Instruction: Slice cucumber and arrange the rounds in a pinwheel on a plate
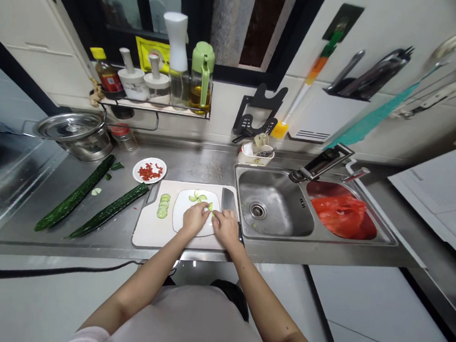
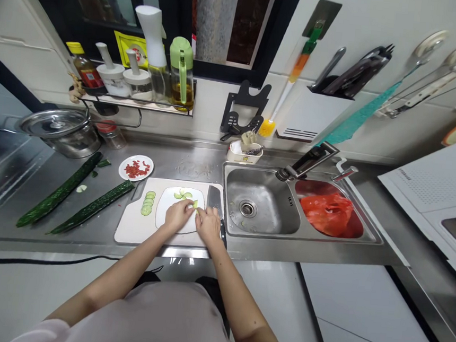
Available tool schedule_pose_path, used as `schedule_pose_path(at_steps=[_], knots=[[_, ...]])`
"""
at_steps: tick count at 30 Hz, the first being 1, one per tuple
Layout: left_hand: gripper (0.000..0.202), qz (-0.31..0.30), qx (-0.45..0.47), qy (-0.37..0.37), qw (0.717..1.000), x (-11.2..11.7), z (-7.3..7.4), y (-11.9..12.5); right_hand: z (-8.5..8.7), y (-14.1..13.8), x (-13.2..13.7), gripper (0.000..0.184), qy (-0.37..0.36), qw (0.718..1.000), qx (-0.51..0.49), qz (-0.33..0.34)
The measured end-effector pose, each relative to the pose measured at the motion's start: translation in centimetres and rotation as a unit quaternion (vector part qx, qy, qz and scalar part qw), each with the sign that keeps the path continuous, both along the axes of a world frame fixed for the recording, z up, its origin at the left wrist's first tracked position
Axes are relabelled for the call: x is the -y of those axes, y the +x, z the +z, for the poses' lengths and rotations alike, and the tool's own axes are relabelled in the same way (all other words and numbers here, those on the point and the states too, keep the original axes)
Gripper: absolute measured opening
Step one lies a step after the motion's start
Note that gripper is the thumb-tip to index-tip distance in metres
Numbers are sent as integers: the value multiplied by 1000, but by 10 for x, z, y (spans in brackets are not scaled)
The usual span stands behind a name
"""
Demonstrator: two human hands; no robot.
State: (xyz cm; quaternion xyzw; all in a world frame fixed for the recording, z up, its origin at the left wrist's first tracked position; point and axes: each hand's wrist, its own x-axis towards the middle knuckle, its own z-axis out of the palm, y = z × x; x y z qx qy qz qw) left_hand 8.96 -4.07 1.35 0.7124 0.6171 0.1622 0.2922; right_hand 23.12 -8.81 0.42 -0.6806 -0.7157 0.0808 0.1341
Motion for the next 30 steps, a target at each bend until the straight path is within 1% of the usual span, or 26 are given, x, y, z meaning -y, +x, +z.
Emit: schedule_pose_path(at_steps=[4,8,12,17,20,24,27,30], knots=[[29,11,26,19,999,11,4,-9,-3,5,6,31,39,998,-45,-22],[29,22,45,35,998,24,6,-30,-3,12,13,30,67,993,-90,-40],[27,81,35,43,995,34,4,-62,-4,17,19,30,78,988,-121,-56],[27,203,-30,34,978,39,-1,-106,-4,17,19,31,83,985,-136,-60],[32,244,-72,21,967,38,-3,-124,-2,12,18,31,82,985,-141,-58],[39,270,-110,2,957,36,-7,-133,1,6,17,31,78,985,-144,-50],[40,272,-119,-4,955,35,-9,-133,3,5,18,31,76,985,-144,-49],[38,269,-121,-8,956,33,-8,-132,2,8,20,31,72,985,-146,-52]])
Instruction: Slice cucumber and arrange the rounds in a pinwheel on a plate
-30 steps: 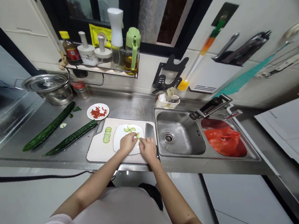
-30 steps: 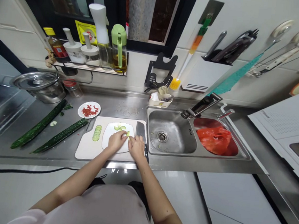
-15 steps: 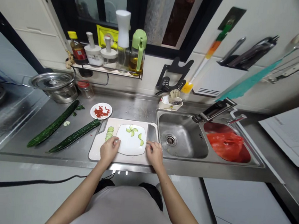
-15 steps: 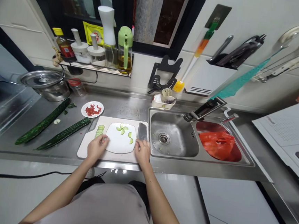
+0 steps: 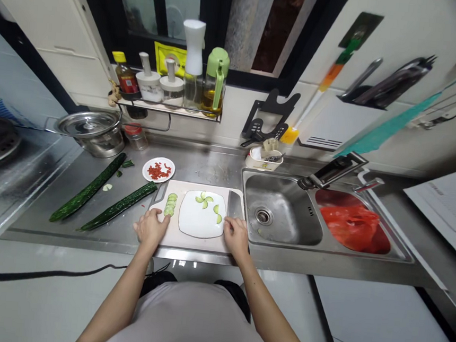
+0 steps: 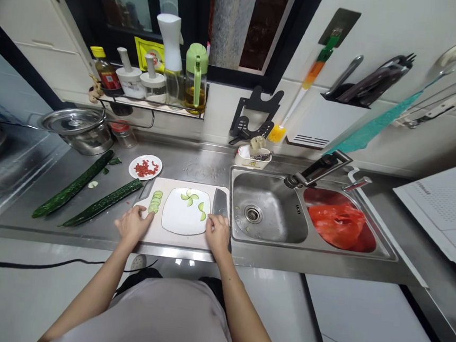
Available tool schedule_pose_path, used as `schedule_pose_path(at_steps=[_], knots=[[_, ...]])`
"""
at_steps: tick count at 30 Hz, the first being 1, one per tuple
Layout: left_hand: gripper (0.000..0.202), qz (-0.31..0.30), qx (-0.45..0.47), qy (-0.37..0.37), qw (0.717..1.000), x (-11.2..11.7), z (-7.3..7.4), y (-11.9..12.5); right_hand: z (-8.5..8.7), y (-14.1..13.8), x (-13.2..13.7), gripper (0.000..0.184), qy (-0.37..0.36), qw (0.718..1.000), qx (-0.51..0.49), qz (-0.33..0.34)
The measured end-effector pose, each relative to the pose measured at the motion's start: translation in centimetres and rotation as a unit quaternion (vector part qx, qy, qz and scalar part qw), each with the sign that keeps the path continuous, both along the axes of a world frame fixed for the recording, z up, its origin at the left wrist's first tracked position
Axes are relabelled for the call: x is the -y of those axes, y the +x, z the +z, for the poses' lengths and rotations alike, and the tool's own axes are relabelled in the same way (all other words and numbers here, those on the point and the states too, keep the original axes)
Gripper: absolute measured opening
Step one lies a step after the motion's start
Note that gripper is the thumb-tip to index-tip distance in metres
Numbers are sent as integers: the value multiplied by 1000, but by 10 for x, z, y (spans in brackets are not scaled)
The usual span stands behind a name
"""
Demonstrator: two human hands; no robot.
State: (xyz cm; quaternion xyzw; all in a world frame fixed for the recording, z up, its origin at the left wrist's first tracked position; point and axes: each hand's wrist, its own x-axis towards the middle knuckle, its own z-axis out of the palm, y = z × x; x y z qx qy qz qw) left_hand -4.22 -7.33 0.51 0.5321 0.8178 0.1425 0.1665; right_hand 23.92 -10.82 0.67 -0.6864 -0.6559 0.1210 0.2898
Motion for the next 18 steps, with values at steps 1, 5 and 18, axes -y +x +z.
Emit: schedule_pose_path(at_steps=[1,5,18], knots=[[36,-1,4,-2,1000,-1,0,1,0,1,1,31,-1,1000,-1,-2],[28,8,30,7,999,-4,1,3,-3,4,4,31,2,1000,-7,-4],[38,17,458,138,878,-15,1,6,25,-18,-15,26,32,996,-74,40]])
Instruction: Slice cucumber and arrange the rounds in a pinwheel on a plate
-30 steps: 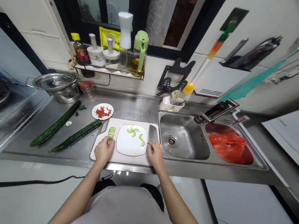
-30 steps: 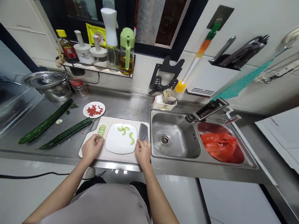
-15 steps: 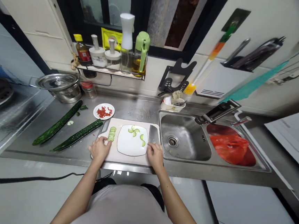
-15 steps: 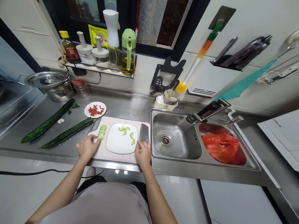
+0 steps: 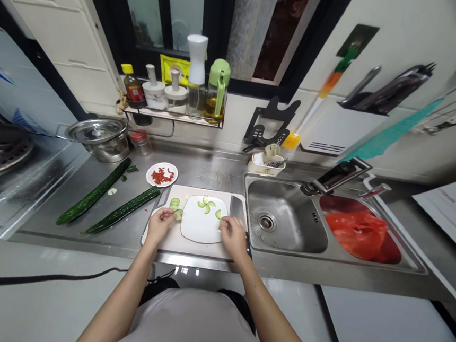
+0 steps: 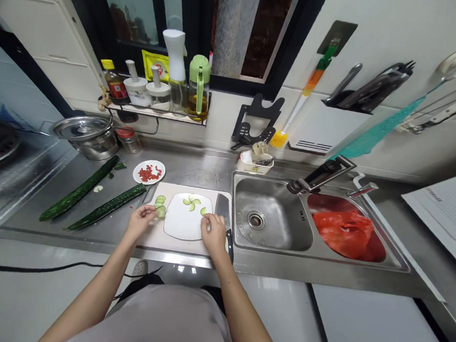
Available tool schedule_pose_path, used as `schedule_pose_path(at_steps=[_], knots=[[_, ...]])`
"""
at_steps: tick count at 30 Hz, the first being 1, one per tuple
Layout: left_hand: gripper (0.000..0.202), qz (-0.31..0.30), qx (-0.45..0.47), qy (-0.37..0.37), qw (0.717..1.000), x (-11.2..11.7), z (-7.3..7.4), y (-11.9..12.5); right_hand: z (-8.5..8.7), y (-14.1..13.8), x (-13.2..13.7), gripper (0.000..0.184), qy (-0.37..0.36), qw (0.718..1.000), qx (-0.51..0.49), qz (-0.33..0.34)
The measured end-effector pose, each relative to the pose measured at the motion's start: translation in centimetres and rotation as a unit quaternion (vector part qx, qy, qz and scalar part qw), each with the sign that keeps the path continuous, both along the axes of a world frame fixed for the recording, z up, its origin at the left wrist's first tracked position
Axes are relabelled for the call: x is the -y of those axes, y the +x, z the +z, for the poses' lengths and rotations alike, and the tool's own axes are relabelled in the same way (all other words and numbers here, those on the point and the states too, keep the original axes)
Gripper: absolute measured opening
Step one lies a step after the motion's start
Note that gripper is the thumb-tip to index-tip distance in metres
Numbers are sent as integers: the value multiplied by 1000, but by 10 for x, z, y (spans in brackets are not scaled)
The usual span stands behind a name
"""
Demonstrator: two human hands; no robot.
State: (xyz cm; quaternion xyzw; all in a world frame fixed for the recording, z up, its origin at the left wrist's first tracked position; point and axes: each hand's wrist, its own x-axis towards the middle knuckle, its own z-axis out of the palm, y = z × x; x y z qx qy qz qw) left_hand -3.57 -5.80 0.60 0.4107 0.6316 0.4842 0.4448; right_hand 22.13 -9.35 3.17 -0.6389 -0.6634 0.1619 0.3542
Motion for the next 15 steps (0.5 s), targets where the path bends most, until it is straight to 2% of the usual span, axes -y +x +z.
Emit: schedule_pose_path(at_steps=[3,8,12,15], knots=[[38,-45,62,15,997,-1,19,11,18,-18,-13,22,13,998,-42,53],[31,-118,62,26,991,-3,47,30,36,-43,-30,24,10,988,-66,139],[30,-155,50,34,986,-6,58,41,37,-50,-38,15,-4,982,-86,167],[33,-144,59,39,987,-7,59,47,36,-49,-42,14,-11,980,-109,168]])
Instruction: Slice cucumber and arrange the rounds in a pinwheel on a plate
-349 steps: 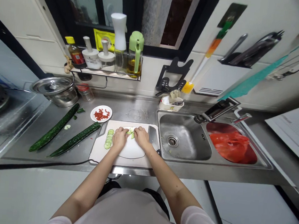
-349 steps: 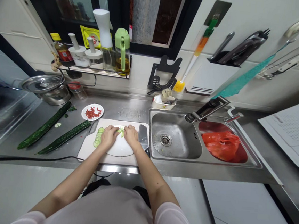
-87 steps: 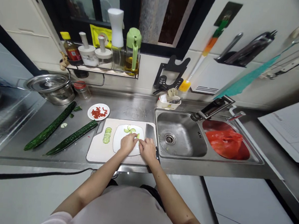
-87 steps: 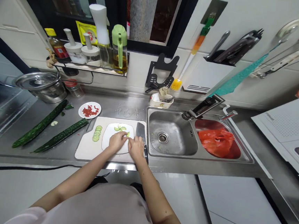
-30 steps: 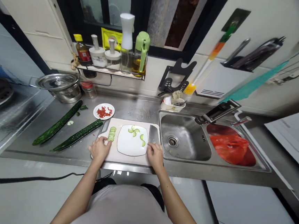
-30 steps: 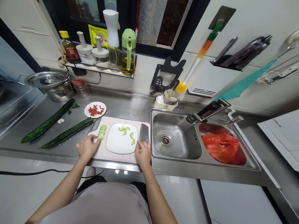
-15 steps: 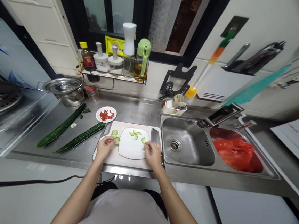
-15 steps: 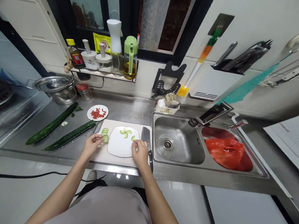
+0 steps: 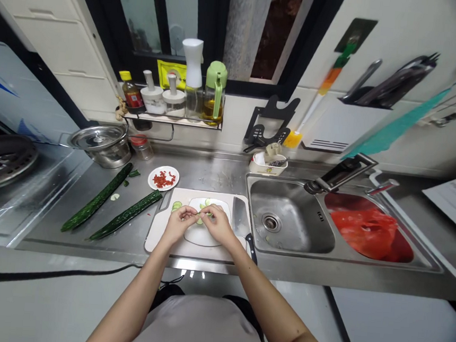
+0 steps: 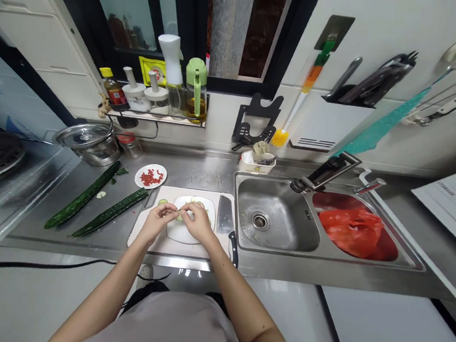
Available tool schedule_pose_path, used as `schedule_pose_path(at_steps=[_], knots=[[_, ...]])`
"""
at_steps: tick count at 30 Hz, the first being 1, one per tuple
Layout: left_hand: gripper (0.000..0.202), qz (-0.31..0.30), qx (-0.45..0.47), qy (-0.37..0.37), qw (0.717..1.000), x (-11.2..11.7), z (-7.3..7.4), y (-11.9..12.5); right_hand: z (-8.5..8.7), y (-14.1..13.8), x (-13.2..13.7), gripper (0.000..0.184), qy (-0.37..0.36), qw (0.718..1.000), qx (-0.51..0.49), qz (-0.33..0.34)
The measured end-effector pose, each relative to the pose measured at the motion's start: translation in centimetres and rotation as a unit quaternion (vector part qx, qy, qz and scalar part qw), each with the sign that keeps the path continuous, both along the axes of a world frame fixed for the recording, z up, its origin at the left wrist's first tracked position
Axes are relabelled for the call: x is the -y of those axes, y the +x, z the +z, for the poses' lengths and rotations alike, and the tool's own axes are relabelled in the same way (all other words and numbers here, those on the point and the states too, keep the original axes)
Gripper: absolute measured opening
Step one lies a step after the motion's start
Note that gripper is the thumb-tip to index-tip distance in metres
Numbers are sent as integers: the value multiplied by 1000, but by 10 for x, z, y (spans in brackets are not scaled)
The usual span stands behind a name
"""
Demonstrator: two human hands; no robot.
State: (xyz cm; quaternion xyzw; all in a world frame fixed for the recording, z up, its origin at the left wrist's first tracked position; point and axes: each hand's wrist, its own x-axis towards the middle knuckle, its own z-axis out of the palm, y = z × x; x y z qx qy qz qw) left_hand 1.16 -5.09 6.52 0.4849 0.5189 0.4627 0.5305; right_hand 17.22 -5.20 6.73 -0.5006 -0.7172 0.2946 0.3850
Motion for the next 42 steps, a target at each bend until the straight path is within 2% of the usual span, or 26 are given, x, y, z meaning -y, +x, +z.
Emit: schedule_pose_path(at_steps=[3,5,8,11,17,24,30,36,42], knots=[[39,51,18,-30,998,2,-3,4,0,2,-2,15,-5,999,-24,-27],[44,63,49,-86,993,4,-4,6,2,4,-3,16,3,999,-30,-43],[52,13,135,-186,973,5,0,10,7,6,-5,16,23,999,-23,-38],[55,-19,195,-221,955,2,10,14,10,9,-6,17,37,999,-20,-24],[65,2,208,-186,960,-4,25,19,14,13,-4,17,45,997,-53,-18],[75,22,126,-121,984,-3,29,17,22,11,-2,13,41,999,-31,-9],[68,39,98,-51,993,0,31,17,23,8,0,15,39,999,-35,-5],[57,52,87,18,995,4,26,18,23,4,3,12,24,997,-71,-20],[52,60,64,60,994,7,23,19,23,1,4,13,-22,993,-112,-34]])
